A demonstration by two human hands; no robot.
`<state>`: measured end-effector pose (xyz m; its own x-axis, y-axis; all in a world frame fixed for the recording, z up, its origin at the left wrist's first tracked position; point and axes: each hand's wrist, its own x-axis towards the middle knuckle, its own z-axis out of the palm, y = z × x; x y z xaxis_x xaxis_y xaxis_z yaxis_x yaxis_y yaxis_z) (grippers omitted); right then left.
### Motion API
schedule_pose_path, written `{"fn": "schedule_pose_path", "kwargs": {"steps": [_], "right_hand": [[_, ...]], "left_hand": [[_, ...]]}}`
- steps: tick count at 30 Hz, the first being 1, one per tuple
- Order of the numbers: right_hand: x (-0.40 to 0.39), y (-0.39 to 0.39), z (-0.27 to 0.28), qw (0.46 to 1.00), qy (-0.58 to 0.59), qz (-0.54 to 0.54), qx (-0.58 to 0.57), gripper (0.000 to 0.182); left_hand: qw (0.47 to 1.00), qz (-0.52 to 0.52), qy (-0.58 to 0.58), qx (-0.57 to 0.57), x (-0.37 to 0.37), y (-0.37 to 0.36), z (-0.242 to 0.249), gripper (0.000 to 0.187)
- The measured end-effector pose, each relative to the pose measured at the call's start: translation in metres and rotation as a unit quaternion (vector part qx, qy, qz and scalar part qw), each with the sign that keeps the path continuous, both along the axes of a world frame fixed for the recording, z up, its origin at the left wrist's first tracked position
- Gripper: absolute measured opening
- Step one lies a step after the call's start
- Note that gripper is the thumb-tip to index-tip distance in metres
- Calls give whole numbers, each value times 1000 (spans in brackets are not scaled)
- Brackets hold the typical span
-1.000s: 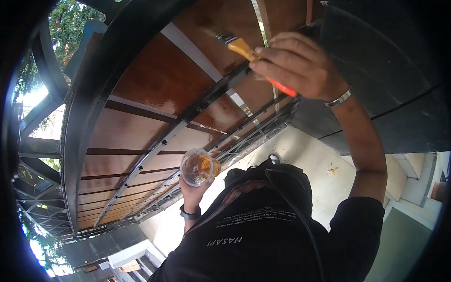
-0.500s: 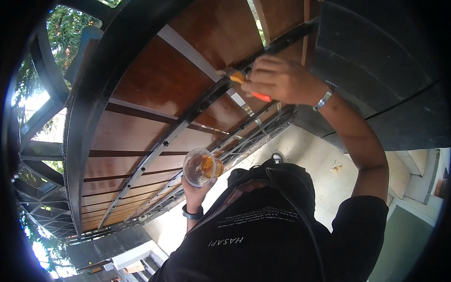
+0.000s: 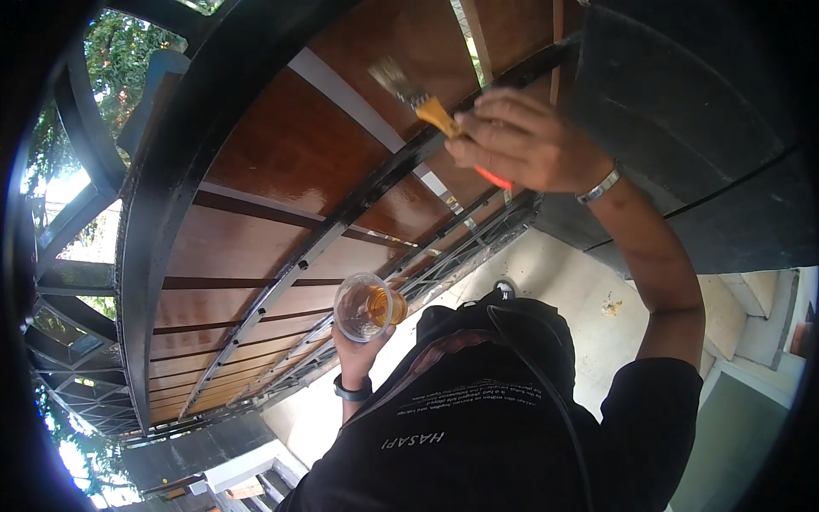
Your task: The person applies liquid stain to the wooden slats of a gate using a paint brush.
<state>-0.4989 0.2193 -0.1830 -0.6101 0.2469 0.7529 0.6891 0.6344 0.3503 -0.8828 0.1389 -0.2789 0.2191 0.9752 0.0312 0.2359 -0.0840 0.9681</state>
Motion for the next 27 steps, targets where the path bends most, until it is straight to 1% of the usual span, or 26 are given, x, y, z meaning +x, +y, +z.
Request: {"fn": "schedule_pose_path", "kwargs": {"steps": [2,3,5,9,11,12,14,15,17,21,23,24,26,27], "right_hand": [[-3,-4,-16,998,2,25,-62,30],[-1,-6,-21,998,2,24,-61,30],[4,-10,-28,990,-15,32,-139,31],[19,-2,-14,984,-20,16,-174,33],[25,3,10,997,-22,-18,-72,34],[30,5,21,997,-19,-22,-72,34],[38,7,42,999,-8,-17,37,34],[38,5,50,999,-6,-21,37,34],[37,1,59,995,16,-39,94,34],[30,8,22,997,-1,-32,72,35],[21,7,-7,1000,22,-15,-2,36],[18,4,-16,1000,21,-15,-1,36],[16,-3,-27,997,27,-3,-71,34],[17,-6,-28,997,26,-3,-71,34]], "left_hand": [[1000,4,4,2,-2,2,-1,81],[1000,7,8,2,-3,2,-2,81],[1000,3,10,6,-4,4,-4,80],[999,-9,34,28,-5,7,-4,78],[999,-19,22,16,-4,8,-1,79],[1000,-23,8,6,-4,9,1,81],[1000,-24,15,7,-5,10,2,81],[1000,-21,19,7,-4,11,2,80],[1000,-22,21,-2,-4,12,2,80],[999,-25,29,-1,-3,12,3,81],[999,-26,29,-1,-4,12,2,81],[999,-26,28,-3,-4,13,1,81],[999,-23,28,3,-6,13,-2,81],[999,-20,30,7,-7,13,-2,82]]}}
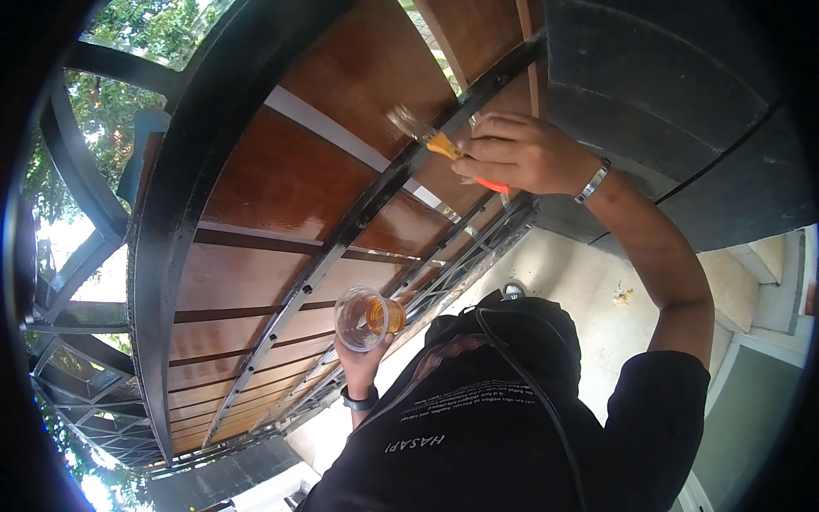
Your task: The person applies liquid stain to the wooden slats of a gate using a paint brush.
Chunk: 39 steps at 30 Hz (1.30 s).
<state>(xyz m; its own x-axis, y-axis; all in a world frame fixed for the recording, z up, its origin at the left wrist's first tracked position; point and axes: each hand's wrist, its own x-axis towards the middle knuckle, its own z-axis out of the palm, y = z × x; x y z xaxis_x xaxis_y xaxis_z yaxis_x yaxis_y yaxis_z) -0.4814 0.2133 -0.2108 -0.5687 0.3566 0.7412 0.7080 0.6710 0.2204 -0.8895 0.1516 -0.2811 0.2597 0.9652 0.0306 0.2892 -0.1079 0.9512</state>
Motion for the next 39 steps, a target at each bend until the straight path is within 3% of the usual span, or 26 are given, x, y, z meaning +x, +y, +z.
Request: {"fn": "schedule_pose_path", "kwargs": {"steps": [2,6,8,14,21,26,28,32,36,39], "right_hand": [[2,-4,1,996,13,6,-87,35],[9,2,18,992,-11,1,-124,36],[16,8,41,1000,-18,-14,12,35],[30,5,82,988,10,-50,147,31],[10,3,17,998,-30,-32,43,34],[4,-8,9,997,-58,4,-55,36],[-11,-6,22,998,37,44,37,38],[-44,21,38,976,170,79,111,38],[-41,39,36,948,261,28,179,37],[-27,37,36,915,337,-80,205,20]], "left_hand": [[1000,10,-13,0,3,-1,0,79],[1000,12,-13,17,9,0,1,77],[1000,6,-18,10,11,2,3,77],[1000,2,-26,3,13,2,3,77],[999,3,-34,9,13,-6,1,79],[1000,15,-15,9,13,-15,-5,79],[1000,12,6,13,12,-19,-6,78],[1000,1,14,2,13,-24,-4,78],[1000,0,29,2,10,-24,3,83],[999,2,41,-3,8,-23,5,84]]}}
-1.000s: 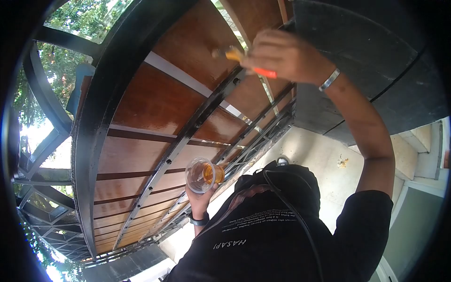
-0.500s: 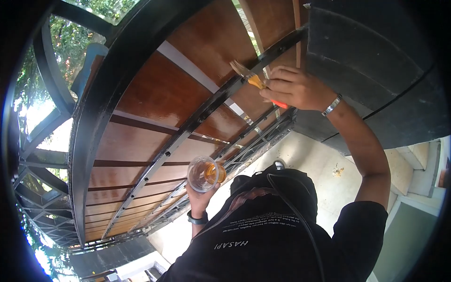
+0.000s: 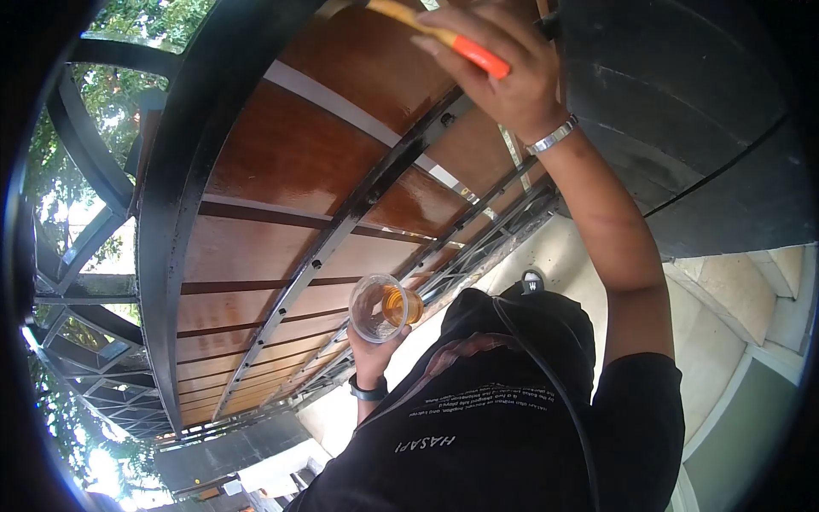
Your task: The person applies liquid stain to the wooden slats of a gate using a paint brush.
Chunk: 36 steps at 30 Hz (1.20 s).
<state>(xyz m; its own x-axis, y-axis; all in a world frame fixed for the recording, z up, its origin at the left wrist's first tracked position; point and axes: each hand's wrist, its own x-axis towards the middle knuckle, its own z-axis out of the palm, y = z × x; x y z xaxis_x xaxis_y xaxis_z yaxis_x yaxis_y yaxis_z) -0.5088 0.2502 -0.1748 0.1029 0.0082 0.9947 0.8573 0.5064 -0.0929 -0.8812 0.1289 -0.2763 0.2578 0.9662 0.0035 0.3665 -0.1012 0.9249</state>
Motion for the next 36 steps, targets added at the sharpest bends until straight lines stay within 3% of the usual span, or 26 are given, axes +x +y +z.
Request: {"fn": "schedule_pose_path", "kwargs": {"steps": [3,7,8,12,19,21,23,27,30,36], "right_hand": [[7,-4,-8,990,104,-94,-15,19],[1,1,-12,984,137,-110,1,19],[3,13,-22,994,47,-84,49,35],[-61,1,-26,998,-49,41,10,38],[-54,-11,-34,979,-28,198,-35,37],[-29,-9,-26,987,-33,149,-41,38],[-4,-3,-19,999,2,32,-6,40],[29,1,-15,999,4,-28,37,41],[17,-9,-23,989,-144,-18,-37,40],[25,-40,-70,952,-250,53,-170,34]], "left_hand": [[1000,-4,-3,-6,0,1,-1,84],[1000,-12,6,11,4,-1,-3,78],[1000,-13,7,10,5,-1,-4,78],[1000,-18,2,15,5,1,-4,78],[1000,-14,-13,-7,4,2,-6,84],[1000,-17,-15,-1,7,0,-6,84],[1000,-20,-19,9,11,0,-5,84],[999,-15,-27,13,17,-4,-3,78],[999,-20,-29,7,22,-9,-2,79],[999,0,-41,14,25,-29,-4,80]]}}
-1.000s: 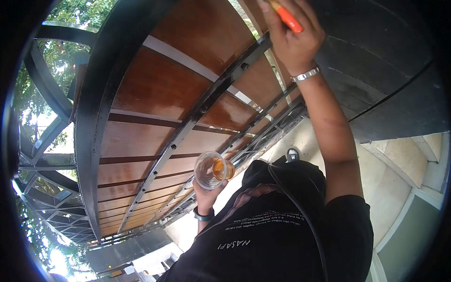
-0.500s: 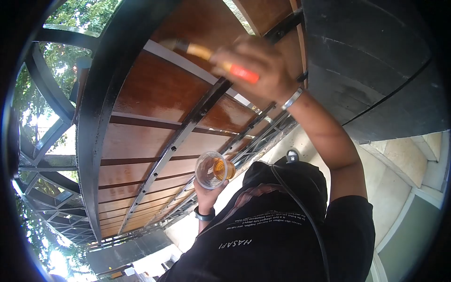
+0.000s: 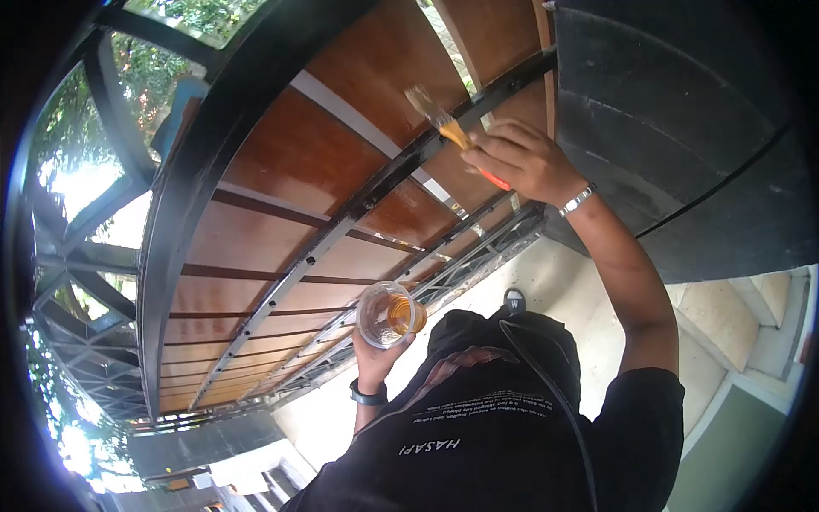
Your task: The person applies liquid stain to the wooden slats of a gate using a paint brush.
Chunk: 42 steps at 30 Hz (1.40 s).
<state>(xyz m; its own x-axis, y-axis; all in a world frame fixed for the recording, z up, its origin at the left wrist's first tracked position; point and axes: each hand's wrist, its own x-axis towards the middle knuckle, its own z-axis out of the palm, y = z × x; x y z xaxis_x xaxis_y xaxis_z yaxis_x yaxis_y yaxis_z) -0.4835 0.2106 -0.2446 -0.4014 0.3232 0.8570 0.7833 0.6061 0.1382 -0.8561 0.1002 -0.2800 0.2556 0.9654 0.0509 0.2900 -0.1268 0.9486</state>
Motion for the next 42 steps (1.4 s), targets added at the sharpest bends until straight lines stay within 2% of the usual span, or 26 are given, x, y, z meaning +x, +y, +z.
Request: {"fn": "schedule_pose_path", "kwargs": {"steps": [3,5,7,8,10,13,14,18,20,23,24,26,29,31,33,35,37,39,40,42], "right_hand": [[15,-4,13,994,-80,49,-54,34],[29,-1,44,991,-106,68,-46,36],[42,7,75,990,-128,18,49,37],[47,7,95,989,-132,27,60,37],[53,5,130,990,-71,1,121,37],[49,12,110,991,-100,7,93,36],[45,8,99,989,-138,21,54,32],[44,-5,41,981,-169,72,-70,22],[33,-41,34,989,-114,77,-47,22],[8,-120,23,986,9,121,-117,22],[0,-151,23,977,28,146,-154,22],[-14,-209,31,962,21,216,-167,22],[-24,-283,52,945,30,263,-192,25],[-26,-319,66,909,93,331,-235,27],[-26,-345,77,895,122,334,-270,25],[-21,-364,79,880,207,324,-279,20],[-15,-376,85,880,210,314,-287,17],[-8,-390,90,907,190,238,-289,14],[-3,-397,89,907,191,239,-289,14],[11,-413,89,891,190,196,-364,12]], "left_hand": [[1000,8,-14,17,3,-12,0,81],[999,20,-31,20,2,-26,1,77],[998,37,-20,37,-3,-42,4,76],[998,45,-11,48,-3,-49,4,76],[996,73,-15,58,-4,-68,0,75],[989,132,-47,52,1,-115,2,77],[987,145,-45,49,2,-133,2,78],[972,198,-122,38,7,-207,-24,77],[964,235,-126,21,17,-241,-30,76],[959,273,-72,8,35,-281,-31,74],[959,272,-74,20,39,-290,-39,73],[966,256,-47,14,47,-306,-44,74],[970,238,-39,18,63,-317,-42,75],[971,234,-33,28,74,-323,-41,74],[971,221,0,90,83,-325,-33,74],[970,210,33,117,93,-329,-20,75],[969,208,41,124,104,-331,-14,76],[968,196,52,147,120,-336,-10,78],[968,190,55,157,128,-338,-8,78],[966,185,60,169,147,-344,-2,78]]}}
